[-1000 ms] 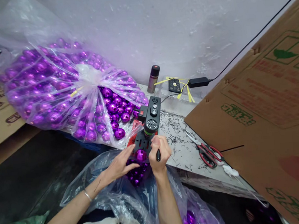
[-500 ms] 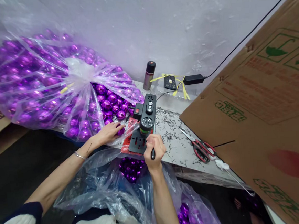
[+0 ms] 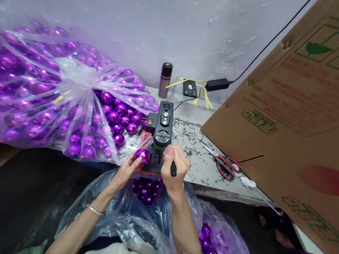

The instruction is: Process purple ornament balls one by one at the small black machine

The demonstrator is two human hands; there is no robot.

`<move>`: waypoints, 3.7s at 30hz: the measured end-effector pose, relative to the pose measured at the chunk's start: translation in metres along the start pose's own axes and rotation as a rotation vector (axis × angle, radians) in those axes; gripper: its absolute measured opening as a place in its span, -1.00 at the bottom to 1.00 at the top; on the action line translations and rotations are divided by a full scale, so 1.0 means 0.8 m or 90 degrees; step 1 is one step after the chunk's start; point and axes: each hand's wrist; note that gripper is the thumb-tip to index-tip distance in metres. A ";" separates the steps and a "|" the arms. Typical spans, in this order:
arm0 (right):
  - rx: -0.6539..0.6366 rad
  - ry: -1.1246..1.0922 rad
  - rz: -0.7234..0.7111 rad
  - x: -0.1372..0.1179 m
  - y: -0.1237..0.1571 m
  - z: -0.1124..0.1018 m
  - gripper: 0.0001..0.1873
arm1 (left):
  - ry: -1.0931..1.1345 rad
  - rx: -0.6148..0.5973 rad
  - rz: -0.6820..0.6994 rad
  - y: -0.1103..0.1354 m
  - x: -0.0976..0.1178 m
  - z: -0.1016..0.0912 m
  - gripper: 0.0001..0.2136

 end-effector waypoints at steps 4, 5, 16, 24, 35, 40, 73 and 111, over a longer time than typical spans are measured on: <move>-0.007 0.001 -0.009 0.001 0.001 -0.002 -0.61 | -0.108 0.052 0.061 -0.013 -0.026 0.021 -0.43; -0.008 -0.002 -0.014 0.001 0.003 -0.002 -0.63 | -0.139 0.060 0.077 -0.018 -0.031 0.024 -0.43; -0.019 0.015 -0.029 0.006 0.011 -0.006 -0.69 | -0.280 -0.014 0.226 -0.041 -0.039 0.030 -0.41; -0.033 0.030 -0.035 0.004 0.016 -0.009 -0.69 | -0.284 -0.033 0.249 -0.043 -0.049 0.037 -0.38; 0.042 0.057 -0.133 0.048 0.062 0.006 -0.65 | -0.255 -0.031 0.239 -0.041 -0.054 0.040 -0.39; 0.065 0.044 -0.138 0.057 0.068 0.011 -0.63 | -0.239 -0.030 0.254 -0.041 -0.057 0.041 -0.39; -0.003 0.018 0.024 0.002 0.009 -0.004 -0.61 | -0.361 -0.027 0.406 0.049 -0.090 0.006 -0.40; 0.008 0.012 -0.115 0.003 0.021 -0.009 -0.70 | 0.294 0.055 -0.210 -0.027 0.055 -0.042 -0.52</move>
Point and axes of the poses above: each hand's wrist, its own y-axis away from the middle knuckle, its own z-axis out of the palm, x = y × z, and after that the axes turned 7 degrees about x, right-handed
